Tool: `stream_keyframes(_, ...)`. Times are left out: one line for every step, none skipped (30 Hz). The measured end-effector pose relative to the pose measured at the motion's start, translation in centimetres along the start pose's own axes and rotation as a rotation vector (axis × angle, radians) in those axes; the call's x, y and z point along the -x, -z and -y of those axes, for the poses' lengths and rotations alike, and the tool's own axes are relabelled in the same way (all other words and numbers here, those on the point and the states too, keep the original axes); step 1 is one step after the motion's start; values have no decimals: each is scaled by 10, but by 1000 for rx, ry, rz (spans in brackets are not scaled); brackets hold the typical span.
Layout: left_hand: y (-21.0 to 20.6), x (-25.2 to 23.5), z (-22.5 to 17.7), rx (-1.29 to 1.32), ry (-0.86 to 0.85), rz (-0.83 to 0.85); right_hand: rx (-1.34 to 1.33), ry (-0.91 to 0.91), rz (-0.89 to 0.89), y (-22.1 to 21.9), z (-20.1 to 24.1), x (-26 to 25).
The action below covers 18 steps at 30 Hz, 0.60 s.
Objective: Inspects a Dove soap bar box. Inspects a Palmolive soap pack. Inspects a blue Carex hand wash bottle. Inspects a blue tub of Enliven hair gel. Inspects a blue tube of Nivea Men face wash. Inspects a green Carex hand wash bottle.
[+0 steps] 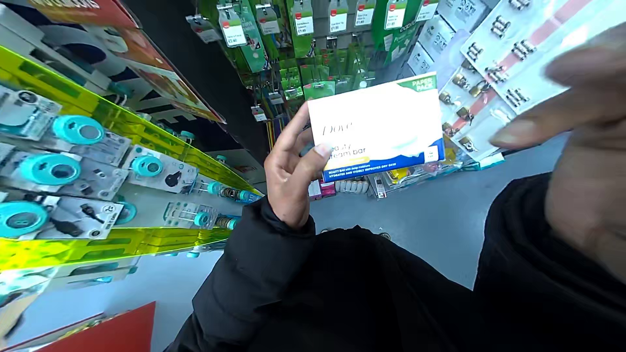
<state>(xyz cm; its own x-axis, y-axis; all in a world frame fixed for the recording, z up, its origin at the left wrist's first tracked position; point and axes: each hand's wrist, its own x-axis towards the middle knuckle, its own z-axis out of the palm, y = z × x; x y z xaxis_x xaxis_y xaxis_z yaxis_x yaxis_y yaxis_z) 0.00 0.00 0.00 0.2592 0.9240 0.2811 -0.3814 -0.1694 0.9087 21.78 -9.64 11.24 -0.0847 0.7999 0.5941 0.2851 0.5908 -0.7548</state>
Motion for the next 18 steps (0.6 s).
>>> stream_keyframes(2,0,1,-7,-13,15,6,114,-19,6,-17,-1)
stream_keyframes(5,-2,4,-14,-30,28,25,184,-50,9,-32,-1)
stream_keyframes(8,-4,7,-27,-40,32,72,201,-97,11,-45,2)
stream_keyframes(9,-5,9,-36,-36,33,124,180,-167,12,-58,7)
stream_keyframes(9,-6,10,-39,-21,30,157,131,-241,11,-71,15)
stream_keyframes(9,-6,10,-40,-1,28,169,53,-304,9,-82,24)
stream_keyframes(8,-6,11,-38,9,21,161,-43,-344,5,-92,33)
stream_keyframes(7,-7,12,-34,10,12,141,-132,-353,1,-99,40)
stream_keyframes(7,-8,14,-24,6,12,110,-196,-335,-4,-105,45)
stream_keyframes(6,-9,16,-14,6,17,60,-233,-301,-9,-109,49)
stream_keyframes(5,-10,16,-4,10,20,-12,-251,-262,-13,-111,51)
stream_keyframes(4,-10,17,6,18,21,-92,-256,-223,-16,-112,53)
stream_keyframes(4,-9,17,16,24,29,-167,-258,-191,-19,-112,54)
stream_keyframes(5,-9,17,27,27,44,-225,-246,-170,-21,-112,54)
stream_keyframes(6,-11,17,36,24,62,-273,-221,-157,-21,-113,53)
stream_keyframes(6,-12,16,45,25,79,-308,-191,-140,-20,-114,53)
stream_keyframes(5,-13,16,54,32,93,-327,-174,-131,-18,-113,54)
stream_keyframes(5,-13,16,60,39,108,-336,-170,-137,-18,-113,54)
